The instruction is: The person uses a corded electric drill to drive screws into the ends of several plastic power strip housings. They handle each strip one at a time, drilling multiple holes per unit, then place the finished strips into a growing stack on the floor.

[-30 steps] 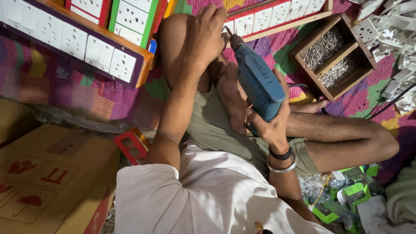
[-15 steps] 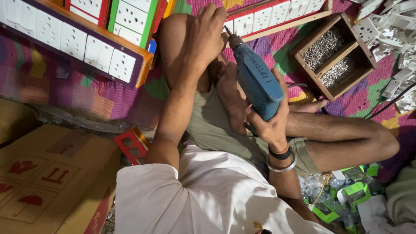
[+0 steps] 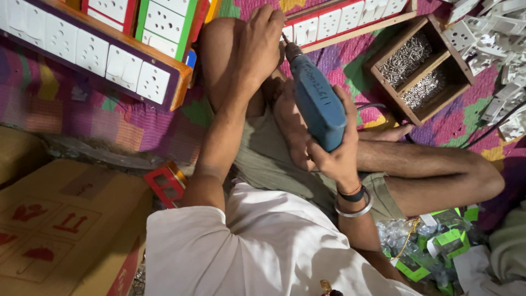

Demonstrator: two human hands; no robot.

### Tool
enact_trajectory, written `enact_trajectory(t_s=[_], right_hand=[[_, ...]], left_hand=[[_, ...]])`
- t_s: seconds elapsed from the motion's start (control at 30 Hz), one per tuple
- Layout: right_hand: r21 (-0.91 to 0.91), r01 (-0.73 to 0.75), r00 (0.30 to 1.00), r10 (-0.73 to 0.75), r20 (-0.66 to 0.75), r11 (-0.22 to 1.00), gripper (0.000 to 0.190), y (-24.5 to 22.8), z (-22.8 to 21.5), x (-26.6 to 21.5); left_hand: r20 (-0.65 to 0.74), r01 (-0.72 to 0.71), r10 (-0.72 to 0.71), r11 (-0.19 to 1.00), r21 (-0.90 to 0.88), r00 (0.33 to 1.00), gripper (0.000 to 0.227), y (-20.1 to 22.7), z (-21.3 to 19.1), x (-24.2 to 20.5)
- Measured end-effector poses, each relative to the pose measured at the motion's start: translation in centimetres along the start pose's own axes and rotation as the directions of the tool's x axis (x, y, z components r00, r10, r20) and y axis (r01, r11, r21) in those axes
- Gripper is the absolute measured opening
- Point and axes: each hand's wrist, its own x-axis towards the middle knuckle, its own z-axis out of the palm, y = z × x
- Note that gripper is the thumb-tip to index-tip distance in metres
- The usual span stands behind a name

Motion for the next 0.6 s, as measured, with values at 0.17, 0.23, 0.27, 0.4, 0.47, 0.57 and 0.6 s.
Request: enact_trajectory(t_s=[0.17,0.23,0.27,0.4,0.47,0.57,0.6], right_hand=[[0.044,0.014,1.0,-0.014,0.006,0.999,0.091,-0.2,0.3,0.0],[0.087,-0.035,0.999,0.035,0.001,0.996,0.09,-0.3,0.2,0.0],[0.109,-0.058,0.998,0.058,0.0,0.992,0.09,-0.3,0.1,0.0],[0.133,0.017,1.0,-0.017,0.001,0.991,0.088,0.1,-0.1,-0.1],[0.095,0.084,0.996,-0.083,-0.007,0.992,0.088,0.3,-0.2,0.1],[0.031,0.088,0.996,-0.088,-0.007,0.996,0.092,0.7,-0.6,0.7],[0.076,0.088,0.996,-0.086,-0.023,0.993,0.092,0.7,-1.1,0.5]], left_hand=[[0.051,-0.013,0.011,0.999,0.041,0.999,0.028,0.1,-0.8,0.2],[0.04,-0.029,0.028,0.999,0.022,0.999,0.03,0.2,-0.9,0.2],[0.034,-0.038,0.037,0.999,0.012,0.999,0.031,0.2,-0.9,0.3],[0.046,-0.01,0.011,1.0,-0.015,0.999,0.026,0.0,-0.8,0.2],[0.092,0.023,-0.021,1.0,-0.016,0.996,0.028,-0.2,-0.7,0.4],[0.06,-0.056,0.055,0.998,0.008,0.997,0.038,-0.4,-0.8,1.0],[0.059,-0.035,0.035,0.999,-0.011,0.998,0.039,0.0,-0.8,0.7]])
